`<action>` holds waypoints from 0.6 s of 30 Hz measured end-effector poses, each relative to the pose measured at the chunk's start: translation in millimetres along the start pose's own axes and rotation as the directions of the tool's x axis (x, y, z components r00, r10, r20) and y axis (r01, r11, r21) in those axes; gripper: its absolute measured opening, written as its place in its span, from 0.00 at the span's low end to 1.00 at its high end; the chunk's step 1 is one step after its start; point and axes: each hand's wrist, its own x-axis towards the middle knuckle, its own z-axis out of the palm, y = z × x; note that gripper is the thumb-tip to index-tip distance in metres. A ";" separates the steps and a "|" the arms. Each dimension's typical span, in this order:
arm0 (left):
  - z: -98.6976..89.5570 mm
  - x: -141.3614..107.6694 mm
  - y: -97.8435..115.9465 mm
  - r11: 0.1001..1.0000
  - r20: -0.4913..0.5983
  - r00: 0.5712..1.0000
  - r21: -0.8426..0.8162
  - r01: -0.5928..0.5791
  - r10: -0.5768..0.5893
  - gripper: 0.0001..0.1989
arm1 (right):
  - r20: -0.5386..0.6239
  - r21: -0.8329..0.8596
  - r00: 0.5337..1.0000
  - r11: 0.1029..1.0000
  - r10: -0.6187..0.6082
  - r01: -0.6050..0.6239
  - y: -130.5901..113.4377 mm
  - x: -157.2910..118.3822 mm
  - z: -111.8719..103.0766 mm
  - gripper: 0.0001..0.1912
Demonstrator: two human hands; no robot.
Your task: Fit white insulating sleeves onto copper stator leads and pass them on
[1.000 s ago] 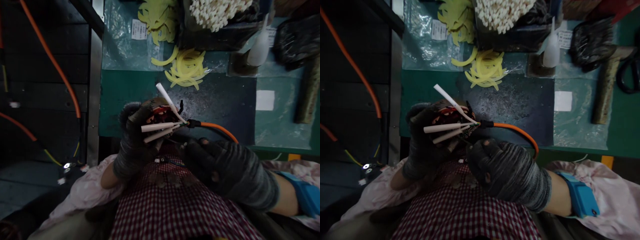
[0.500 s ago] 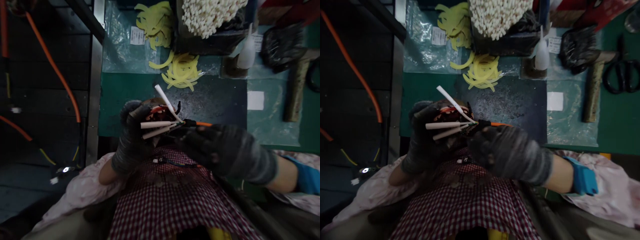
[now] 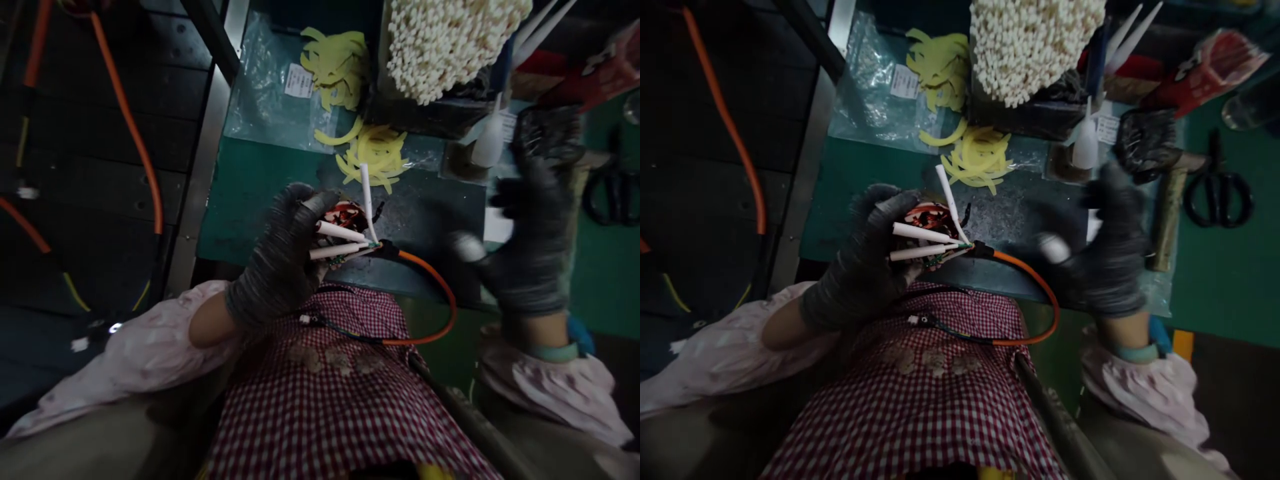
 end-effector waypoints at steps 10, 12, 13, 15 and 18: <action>-3.5 -6.9 4.3 1.000 0.024 1.000 0.011 -0.009 0.009 0.42 | 0.440 0.220 0.863 0.961 -0.249 0.165 -79.8 34.1 85.1 0.54; -4.2 -7.7 2.4 1.000 0.043 0.999 0.014 0.004 -0.005 0.42 | 0.442 0.196 0.862 0.964 -0.251 0.180 -76.9 32.2 85.3 0.55; -4.8 -6.9 -0.5 1.000 0.042 0.999 0.008 -0.006 0.006 0.41 | 0.436 0.194 0.863 0.963 -0.254 0.185 -76.1 30.9 86.0 0.57; -6.5 -3.1 -11.7 0.999 0.037 0.999 -0.025 -0.029 0.030 0.39 | 0.407 0.213 0.876 0.959 -0.261 0.186 -75.7 30.7 89.6 0.60; -11.0 6.2 -41.9 0.994 0.070 0.995 -0.091 -0.059 0.065 0.41 | 0.398 0.251 0.884 0.956 -0.245 0.153 -78.1 43.1 98.7 0.62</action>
